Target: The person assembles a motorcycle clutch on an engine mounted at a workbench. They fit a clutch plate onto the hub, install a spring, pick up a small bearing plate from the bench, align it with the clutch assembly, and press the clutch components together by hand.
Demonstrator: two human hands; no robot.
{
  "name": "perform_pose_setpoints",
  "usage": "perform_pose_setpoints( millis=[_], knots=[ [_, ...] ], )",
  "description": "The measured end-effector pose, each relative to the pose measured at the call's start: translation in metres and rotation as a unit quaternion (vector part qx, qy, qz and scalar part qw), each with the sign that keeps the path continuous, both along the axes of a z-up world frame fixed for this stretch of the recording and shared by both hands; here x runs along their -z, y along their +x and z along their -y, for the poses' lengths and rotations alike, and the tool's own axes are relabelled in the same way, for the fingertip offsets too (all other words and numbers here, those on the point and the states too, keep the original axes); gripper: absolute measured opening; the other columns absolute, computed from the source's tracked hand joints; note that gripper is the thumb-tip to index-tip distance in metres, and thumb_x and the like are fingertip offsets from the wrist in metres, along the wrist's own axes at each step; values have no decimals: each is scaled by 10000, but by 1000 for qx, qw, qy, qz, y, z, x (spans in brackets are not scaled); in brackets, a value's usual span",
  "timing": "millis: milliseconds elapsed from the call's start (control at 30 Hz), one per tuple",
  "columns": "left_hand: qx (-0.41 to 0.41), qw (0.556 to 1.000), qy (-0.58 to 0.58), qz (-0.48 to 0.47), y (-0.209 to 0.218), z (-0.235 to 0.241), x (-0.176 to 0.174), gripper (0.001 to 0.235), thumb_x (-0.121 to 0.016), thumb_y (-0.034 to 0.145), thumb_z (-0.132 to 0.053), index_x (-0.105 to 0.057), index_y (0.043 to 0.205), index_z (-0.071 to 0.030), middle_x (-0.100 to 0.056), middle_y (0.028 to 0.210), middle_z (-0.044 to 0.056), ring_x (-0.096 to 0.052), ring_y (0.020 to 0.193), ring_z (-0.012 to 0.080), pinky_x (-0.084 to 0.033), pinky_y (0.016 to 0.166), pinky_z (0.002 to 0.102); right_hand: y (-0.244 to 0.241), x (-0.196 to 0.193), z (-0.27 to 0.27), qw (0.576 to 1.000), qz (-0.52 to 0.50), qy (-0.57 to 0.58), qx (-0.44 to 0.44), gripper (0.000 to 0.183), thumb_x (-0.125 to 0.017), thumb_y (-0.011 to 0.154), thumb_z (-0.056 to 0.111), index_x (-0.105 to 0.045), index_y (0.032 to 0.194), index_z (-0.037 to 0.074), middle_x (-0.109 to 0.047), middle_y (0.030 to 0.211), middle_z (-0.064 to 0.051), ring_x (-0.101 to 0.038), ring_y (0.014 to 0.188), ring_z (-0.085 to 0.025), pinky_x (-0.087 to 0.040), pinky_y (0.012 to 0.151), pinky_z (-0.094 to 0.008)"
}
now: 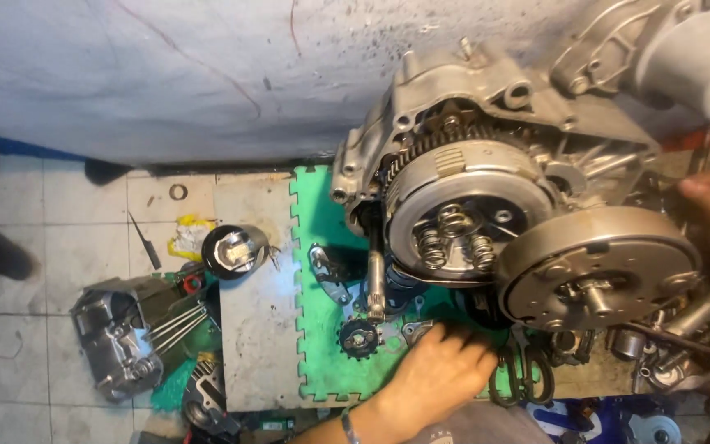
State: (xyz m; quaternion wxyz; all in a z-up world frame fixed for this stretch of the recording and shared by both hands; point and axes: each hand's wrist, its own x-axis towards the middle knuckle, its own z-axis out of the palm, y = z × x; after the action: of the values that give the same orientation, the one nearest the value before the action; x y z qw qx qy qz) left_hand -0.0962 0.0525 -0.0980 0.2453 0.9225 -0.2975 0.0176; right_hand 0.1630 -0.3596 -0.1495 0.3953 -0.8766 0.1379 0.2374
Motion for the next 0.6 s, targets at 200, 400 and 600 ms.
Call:
perform_pose_setpoints(
  millis=[200, 400, 600],
  knots=[
    [-96, 990, -83, 58, 26, -44, -134, 295, -731, 846, -162, -730, 1107, -25, -646, 957, 66, -656, 839, 197, -472, 677, 323, 6, 22, -6, 914, 209, -276, -212, 286, -686, 1067, 307, -796, 1107, 46, -742, 1071, -178, -709, 922, -306, -567, 922, -466],
    [-332, 924, -19, 190, 72, -40, -173, 232, -754, 928, -63, -704, 1149, -14, -657, 1063, 131, -733, 894, 261, -596, 795, 358, -15, -9, -49, 953, 217, -172, -126, 316, -644, 1163, 250, -755, 1136, -44, -677, 1048, -227, -669, 852, -302, -547, 811, -466],
    [-276, 941, -3, 197, 101, -35, -154, 294, -685, 948, -58, -683, 1226, 36, -634, 1090, 118, -631, 1014, 254, -539, 906, 385, -18, -26, -62, 988, 108, -114, 4, 352, -590, 1129, 282, -706, 1197, -43, -649, 1035, -251, -654, 672, -325, -538, 542, -461]
  ],
)
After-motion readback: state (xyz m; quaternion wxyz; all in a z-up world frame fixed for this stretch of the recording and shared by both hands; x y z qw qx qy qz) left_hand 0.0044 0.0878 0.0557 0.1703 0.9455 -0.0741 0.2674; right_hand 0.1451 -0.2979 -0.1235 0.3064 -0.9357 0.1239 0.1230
